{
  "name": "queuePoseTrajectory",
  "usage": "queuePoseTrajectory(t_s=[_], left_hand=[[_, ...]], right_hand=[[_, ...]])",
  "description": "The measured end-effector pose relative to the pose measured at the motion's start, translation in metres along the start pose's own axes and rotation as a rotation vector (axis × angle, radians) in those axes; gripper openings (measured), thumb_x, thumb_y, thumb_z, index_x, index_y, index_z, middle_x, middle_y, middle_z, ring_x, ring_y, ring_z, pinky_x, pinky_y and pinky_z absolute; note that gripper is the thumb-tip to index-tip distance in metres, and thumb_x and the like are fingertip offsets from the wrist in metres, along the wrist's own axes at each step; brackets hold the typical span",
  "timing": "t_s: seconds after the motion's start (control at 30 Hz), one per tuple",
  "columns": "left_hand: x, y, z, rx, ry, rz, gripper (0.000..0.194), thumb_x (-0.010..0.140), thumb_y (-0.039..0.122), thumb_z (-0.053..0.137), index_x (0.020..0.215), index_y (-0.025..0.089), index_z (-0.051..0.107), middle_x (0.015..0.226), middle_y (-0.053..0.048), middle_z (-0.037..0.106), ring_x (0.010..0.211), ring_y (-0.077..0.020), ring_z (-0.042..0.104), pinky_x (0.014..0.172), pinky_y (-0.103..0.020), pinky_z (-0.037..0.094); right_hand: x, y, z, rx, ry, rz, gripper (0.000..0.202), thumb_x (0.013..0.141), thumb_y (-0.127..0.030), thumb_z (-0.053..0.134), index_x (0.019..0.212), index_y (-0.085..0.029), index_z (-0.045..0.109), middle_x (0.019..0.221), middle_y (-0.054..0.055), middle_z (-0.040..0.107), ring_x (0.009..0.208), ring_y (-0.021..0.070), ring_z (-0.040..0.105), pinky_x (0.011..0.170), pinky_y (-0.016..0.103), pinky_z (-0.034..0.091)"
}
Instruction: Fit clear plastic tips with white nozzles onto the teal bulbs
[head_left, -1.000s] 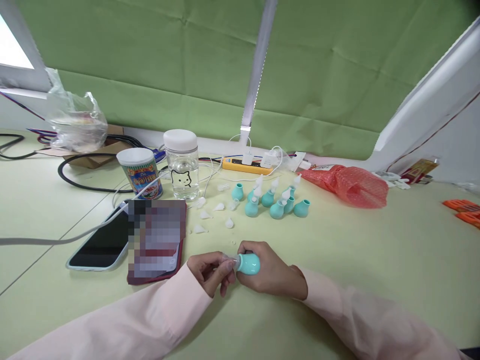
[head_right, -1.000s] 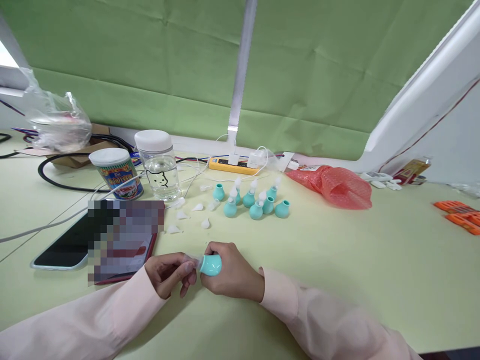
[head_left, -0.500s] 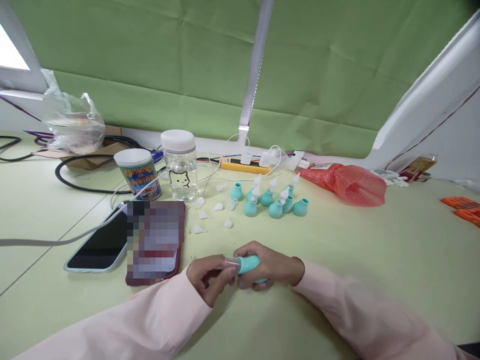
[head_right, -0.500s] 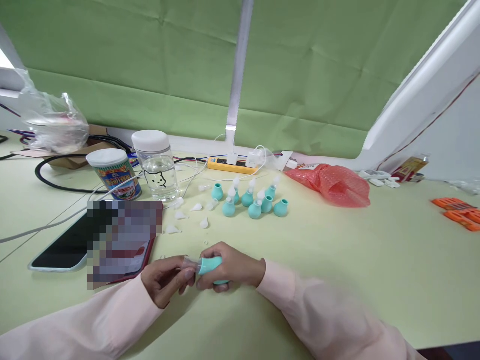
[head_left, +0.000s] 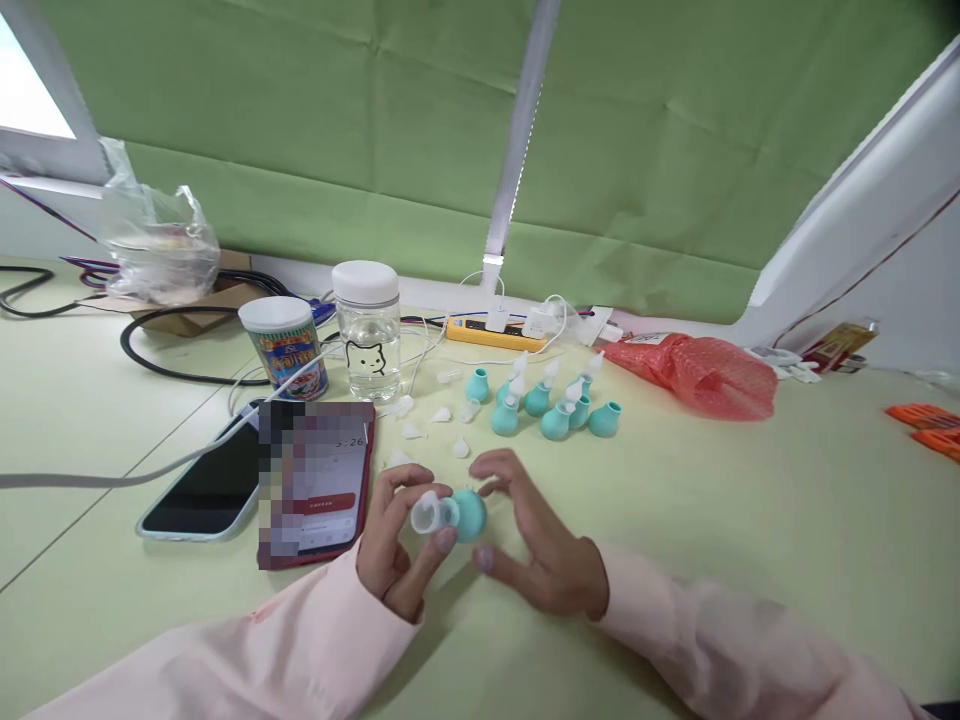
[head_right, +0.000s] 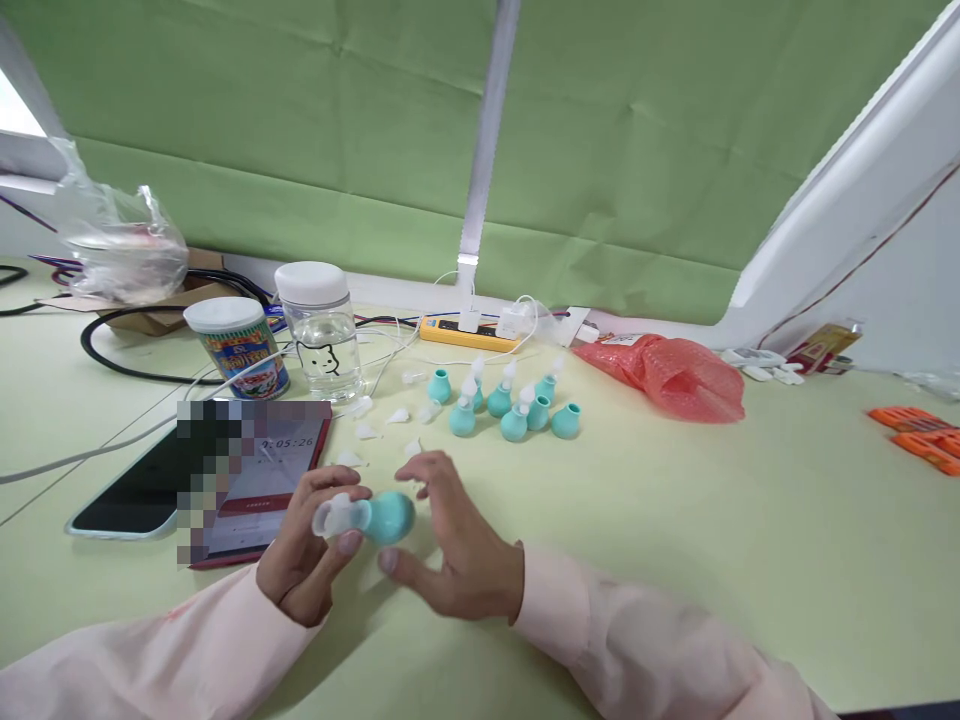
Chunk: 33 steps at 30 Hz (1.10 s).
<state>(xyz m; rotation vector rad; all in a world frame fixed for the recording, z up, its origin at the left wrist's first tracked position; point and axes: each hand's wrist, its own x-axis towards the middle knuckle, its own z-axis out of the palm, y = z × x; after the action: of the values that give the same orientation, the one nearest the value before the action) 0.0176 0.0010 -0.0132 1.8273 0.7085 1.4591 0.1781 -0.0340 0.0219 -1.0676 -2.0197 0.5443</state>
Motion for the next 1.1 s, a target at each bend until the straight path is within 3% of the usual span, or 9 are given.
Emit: queuePoseTrajectory(t_s=[0.03,0.1,0.2,0.33,0.53,0.63,0.73,0.83,1.1], left_hand=[[0.0,0.001,0.0,0.023,0.002,0.033,0.019,0.078,0.031,0.048,0.09,0.018,0.054,0.093,-0.009,0.049,0.091,-0.0242,0.047,0.079,-0.036,0.038],[-0.002,0.001,0.002,0.06,-0.109,0.008,0.017,0.077,0.029,0.047,0.09,0.019,0.054,0.091,-0.008,0.054,0.086,-0.0229,0.051,0.075,-0.034,0.039],[-0.006,0.001,0.007,0.164,-0.324,-0.151,0.016,0.074,0.03,0.052,0.087,0.022,0.057,0.072,-0.002,0.06,0.065,-0.0179,0.055,0.061,-0.026,0.041],[-0.008,0.003,0.009,0.227,-0.311,-0.255,0.019,0.073,0.032,0.053,0.087,0.022,0.059,0.057,0.002,0.056,0.052,-0.0153,0.052,0.048,-0.021,0.035],[-0.003,0.005,0.006,0.238,-0.291,-0.397,0.026,0.073,0.039,0.048,0.085,0.019,0.06,0.052,0.003,0.052,0.041,-0.0107,0.04,0.042,-0.02,0.03],[0.002,0.006,0.004,0.182,-0.265,-0.453,0.027,0.072,0.041,0.048,0.08,0.018,0.06,0.051,0.003,0.054,0.042,-0.0107,0.043,0.043,-0.02,0.033],[0.003,0.005,0.003,0.098,-0.242,-0.508,0.03,0.072,0.044,0.048,0.074,0.017,0.061,0.048,0.002,0.054,0.041,-0.0113,0.045,0.043,-0.02,0.035],[0.002,0.003,0.003,0.053,-0.265,-0.513,0.035,0.073,0.048,0.045,0.071,0.017,0.06,0.046,0.001,0.054,0.038,-0.0115,0.045,0.041,-0.021,0.036],[0.002,0.001,0.002,0.014,-0.286,-0.504,0.035,0.075,0.048,0.045,0.067,0.016,0.057,0.044,0.002,0.053,0.037,-0.0111,0.046,0.038,-0.02,0.035]], right_hand=[[0.005,0.005,-0.004,-0.046,0.044,-0.022,0.043,0.075,-0.028,0.05,0.112,-0.019,0.031,0.105,0.01,0.039,0.097,0.0204,0.04,0.079,0.035,0.04],[0.016,0.017,-0.01,-0.179,0.07,0.007,0.037,0.08,-0.027,0.046,0.115,-0.019,0.034,0.103,0.009,0.042,0.095,0.0193,0.042,0.078,0.034,0.041],[0.03,0.034,-0.009,-0.465,-0.027,0.115,0.038,0.083,-0.03,0.042,0.12,-0.022,0.037,0.098,0.008,0.045,0.09,0.0197,0.045,0.07,0.032,0.042],[0.037,0.051,0.002,-0.627,-0.158,0.175,0.027,0.085,-0.03,0.038,0.108,-0.021,0.051,0.092,0.008,0.049,0.082,0.019,0.048,0.059,0.028,0.041],[0.036,0.051,-0.002,-0.177,0.009,0.251,0.012,0.082,-0.023,0.046,0.081,-0.015,0.055,0.076,0.003,0.055,0.07,0.0115,0.051,0.06,0.024,0.044],[0.035,0.037,-0.013,0.334,0.098,0.323,0.022,0.071,-0.027,0.061,0.088,-0.016,0.052,0.077,0.002,0.053,0.068,0.0115,0.052,0.051,0.022,0.047],[0.035,0.02,-0.022,0.684,0.023,0.321,0.029,0.066,-0.025,0.065,0.092,-0.016,0.055,0.079,0.002,0.056,0.07,0.0126,0.054,0.059,0.028,0.051],[0.034,0.01,-0.026,0.728,-0.055,0.316,0.015,0.066,-0.024,0.066,0.076,-0.015,0.06,0.079,0.003,0.061,0.076,0.0144,0.058,0.071,0.032,0.05],[0.033,0.011,-0.02,0.685,0.015,0.365,0.016,0.06,-0.02,0.07,0.073,-0.015,0.062,0.077,0.004,0.067,0.07,0.0157,0.063,0.065,0.029,0.052]])
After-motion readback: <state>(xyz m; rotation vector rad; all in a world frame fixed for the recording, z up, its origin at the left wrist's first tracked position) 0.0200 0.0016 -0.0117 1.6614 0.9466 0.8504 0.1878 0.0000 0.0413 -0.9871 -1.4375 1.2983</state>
